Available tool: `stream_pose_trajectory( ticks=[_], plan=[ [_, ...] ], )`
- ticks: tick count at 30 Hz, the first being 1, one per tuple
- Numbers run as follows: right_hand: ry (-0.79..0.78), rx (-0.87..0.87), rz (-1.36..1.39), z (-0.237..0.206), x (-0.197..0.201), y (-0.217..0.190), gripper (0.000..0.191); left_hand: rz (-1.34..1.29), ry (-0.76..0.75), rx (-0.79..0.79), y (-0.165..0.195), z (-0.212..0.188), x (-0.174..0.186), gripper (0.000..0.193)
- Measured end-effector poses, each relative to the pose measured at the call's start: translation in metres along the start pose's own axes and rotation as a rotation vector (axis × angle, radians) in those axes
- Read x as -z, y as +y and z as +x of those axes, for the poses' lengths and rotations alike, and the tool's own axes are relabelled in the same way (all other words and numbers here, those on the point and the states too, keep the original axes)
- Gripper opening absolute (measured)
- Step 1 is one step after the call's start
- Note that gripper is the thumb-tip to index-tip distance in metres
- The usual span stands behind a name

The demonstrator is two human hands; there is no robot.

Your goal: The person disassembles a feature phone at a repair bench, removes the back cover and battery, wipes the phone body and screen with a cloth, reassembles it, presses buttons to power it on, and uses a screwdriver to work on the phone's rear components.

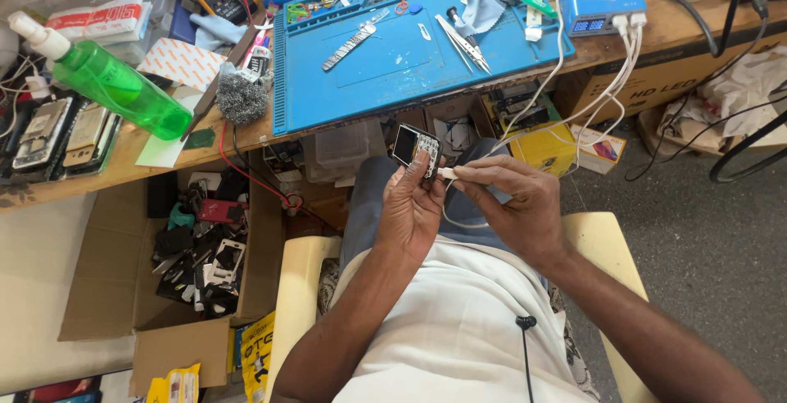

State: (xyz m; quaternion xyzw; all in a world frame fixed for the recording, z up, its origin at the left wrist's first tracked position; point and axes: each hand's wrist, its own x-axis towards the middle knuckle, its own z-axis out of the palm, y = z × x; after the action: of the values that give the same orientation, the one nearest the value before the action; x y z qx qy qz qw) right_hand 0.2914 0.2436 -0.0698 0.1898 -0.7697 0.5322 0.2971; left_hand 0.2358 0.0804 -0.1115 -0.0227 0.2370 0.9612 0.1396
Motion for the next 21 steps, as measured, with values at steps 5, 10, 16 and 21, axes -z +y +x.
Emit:
stream_pose_trajectory(
  ticks=[5, 10, 16, 21],
  plan=[
    [-0.019, 0.061, -0.067, -0.003, 0.003, -0.002, 0.026, -0.007, -0.026, -0.01, -0.004, -0.003, -0.001, 0.019],
    [-0.031, 0.061, -0.1, -0.003, 0.005, -0.007, 0.026, 0.043, -0.01, -0.065, -0.004, -0.006, -0.003, 0.022],
    [-0.072, 0.199, -0.34, -0.004, 0.01, -0.014, 0.025, 0.24, -0.068, -0.264, -0.005, -0.009, -0.007, 0.02],
    [-0.132, 0.259, -0.474, -0.003, 0.012, -0.009, 0.031, 0.3, -0.075, -0.31, -0.01, -0.008, -0.008, 0.019]
  ],
)
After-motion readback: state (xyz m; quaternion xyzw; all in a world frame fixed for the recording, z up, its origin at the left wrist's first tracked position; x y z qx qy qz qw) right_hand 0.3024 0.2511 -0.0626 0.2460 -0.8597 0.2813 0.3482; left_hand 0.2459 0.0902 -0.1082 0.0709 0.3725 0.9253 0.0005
